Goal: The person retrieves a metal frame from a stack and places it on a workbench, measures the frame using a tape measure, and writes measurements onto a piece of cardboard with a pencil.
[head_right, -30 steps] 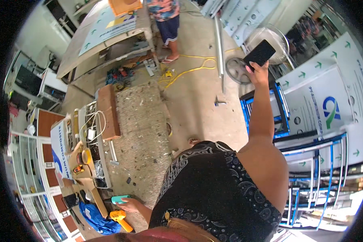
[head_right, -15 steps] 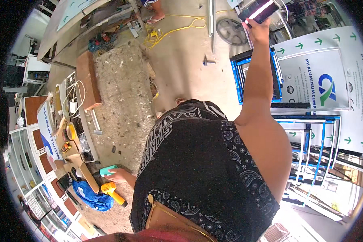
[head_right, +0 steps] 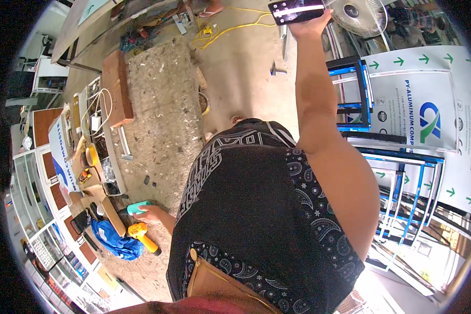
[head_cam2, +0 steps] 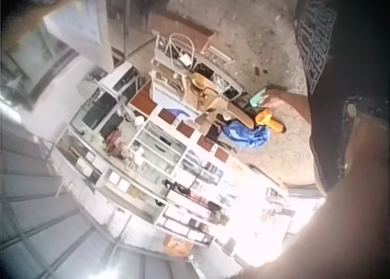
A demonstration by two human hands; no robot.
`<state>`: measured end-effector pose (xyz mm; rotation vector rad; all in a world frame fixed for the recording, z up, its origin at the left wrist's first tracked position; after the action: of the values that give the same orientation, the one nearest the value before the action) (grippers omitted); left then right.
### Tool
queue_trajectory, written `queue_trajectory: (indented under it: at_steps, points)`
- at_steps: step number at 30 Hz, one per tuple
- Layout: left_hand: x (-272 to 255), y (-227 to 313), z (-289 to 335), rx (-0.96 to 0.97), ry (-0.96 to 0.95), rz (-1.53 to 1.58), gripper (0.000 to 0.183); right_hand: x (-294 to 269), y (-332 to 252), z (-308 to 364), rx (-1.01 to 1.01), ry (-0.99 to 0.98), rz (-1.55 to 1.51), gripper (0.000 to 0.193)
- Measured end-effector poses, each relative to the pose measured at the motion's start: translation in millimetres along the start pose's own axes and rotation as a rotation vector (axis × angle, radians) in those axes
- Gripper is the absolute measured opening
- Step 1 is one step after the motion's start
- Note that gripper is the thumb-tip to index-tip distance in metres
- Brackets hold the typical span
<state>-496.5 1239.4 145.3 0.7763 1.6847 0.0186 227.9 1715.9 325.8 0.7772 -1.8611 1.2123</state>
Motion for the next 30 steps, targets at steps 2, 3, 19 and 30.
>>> queue_trajectory:
  at_steps: [2, 3, 19, 30]
  points:
    - [0.8, -0.9, 0.0, 0.005, -0.001, -0.007, 0.062, -23.5, 10.8, 9.3, 0.026, 0.390, 0.023, 0.038]
    - [1.8, -2.6, 0.1, -0.008, -0.009, -0.006, 0.062, -27.7, 14.4, 8.1, 0.034, 0.391, 0.022, 0.038]
    - [-0.5, 1.5, 0.6, -0.009, -0.006, 0.029, 0.063, -22.4, 111.6, 14.4, 0.391, -0.034, 0.130, 0.029]
    - [0.3, 0.6, 0.8, 0.046, 0.042, 0.005, 0.064, 34.2, 144.7, 50.8, 0.561, -0.201, 0.025, 0.042]
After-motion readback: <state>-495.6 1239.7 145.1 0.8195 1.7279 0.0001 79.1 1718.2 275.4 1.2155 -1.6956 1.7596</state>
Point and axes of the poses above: each hand's wrist, its own z-axis away from the middle knuckle, its own x-axis out of the palm, y = z × x, the point moved 6 cm from there along -z, towards the middle knuckle, and after that the axes turned 12 degrees about -y, right-handed, at the moved point
